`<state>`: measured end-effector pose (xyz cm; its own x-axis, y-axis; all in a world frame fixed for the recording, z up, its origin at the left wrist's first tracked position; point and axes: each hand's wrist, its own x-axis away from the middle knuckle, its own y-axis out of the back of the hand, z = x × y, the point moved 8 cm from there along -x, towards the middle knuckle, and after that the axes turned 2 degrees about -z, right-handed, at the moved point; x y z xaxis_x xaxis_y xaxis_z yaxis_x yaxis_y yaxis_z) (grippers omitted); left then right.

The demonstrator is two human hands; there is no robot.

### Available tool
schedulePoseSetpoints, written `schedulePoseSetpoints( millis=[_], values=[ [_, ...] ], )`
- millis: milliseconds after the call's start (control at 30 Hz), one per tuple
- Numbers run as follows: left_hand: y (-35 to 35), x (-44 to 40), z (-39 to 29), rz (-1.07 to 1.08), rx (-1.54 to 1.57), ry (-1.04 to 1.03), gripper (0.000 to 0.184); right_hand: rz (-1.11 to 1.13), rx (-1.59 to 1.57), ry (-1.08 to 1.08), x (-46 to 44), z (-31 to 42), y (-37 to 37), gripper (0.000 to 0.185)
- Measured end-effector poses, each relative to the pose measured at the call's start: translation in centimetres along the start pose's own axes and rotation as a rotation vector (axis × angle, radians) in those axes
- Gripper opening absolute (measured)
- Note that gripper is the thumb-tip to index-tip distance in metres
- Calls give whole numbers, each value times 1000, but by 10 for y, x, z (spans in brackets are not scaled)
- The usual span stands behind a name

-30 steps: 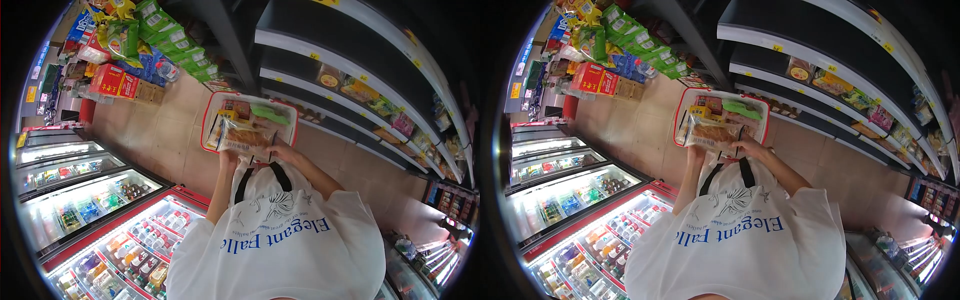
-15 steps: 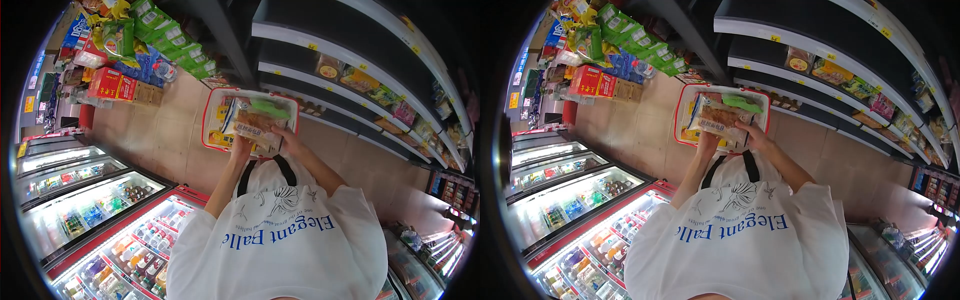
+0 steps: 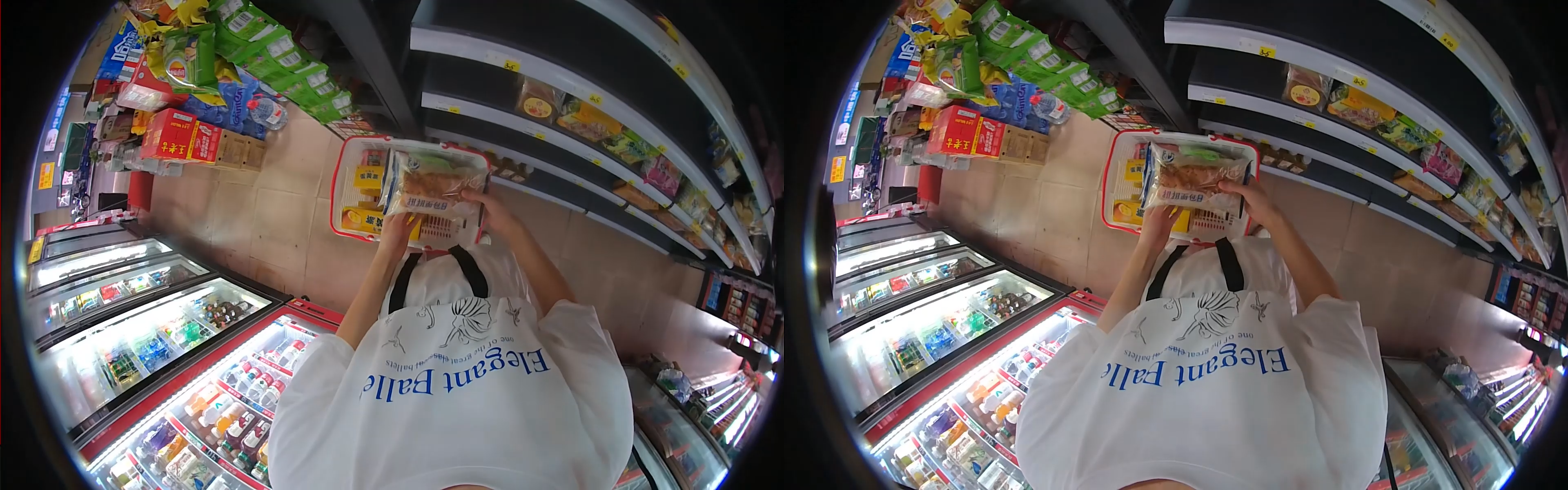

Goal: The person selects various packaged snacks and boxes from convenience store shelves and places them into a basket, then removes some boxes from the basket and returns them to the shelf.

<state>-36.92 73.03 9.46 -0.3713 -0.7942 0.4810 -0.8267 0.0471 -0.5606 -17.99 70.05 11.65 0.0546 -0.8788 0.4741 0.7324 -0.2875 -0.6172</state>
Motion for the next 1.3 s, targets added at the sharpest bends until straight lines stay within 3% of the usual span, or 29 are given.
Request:
schedulePoseSetpoints(
  millis=[133, 233, 433, 733, 833, 933, 1000, 1133, 1200, 1300],
  values=[
    [-1, -2, 1, -10, -53, 10, 34, -14, -4, 8, 3, 0, 6, 42],
    [1, -8, 2, 31, 78, -12, 37, -69, -10, -9, 4, -2, 16, 43],
    [16, -11, 5, -185, 156, 60, 44, -121, 11, -68, 5, -13, 30, 46],
    [21, -15, 20, -89, 128, 151, 43, -192, 82, 30, 6, -20, 48, 41],
    [37, -17, 33, -198, 191, 233, 45, -226, 116, 75, 3, -18, 56, 44],
    [51, -19, 30, -252, 180, 184, 49, -383, 226, 31, 7, -16, 71, 46],
    [57, -20, 21, -267, 172, 99, 48, -494, 491, 159, 6, -4, 84, 46],
    [68, -20, 20, -278, 179, 102, 48, -405, 583, 251, -7, -12, 94, 39],
    [70, -19, 22, -251, 196, 122, 44, -440, 715, 116, -2, -21, 93, 34],
    [73, -15, 19, -247, 192, 125, 41, -488, 985, 107, -16, -44, 106, 30]
  ],
)
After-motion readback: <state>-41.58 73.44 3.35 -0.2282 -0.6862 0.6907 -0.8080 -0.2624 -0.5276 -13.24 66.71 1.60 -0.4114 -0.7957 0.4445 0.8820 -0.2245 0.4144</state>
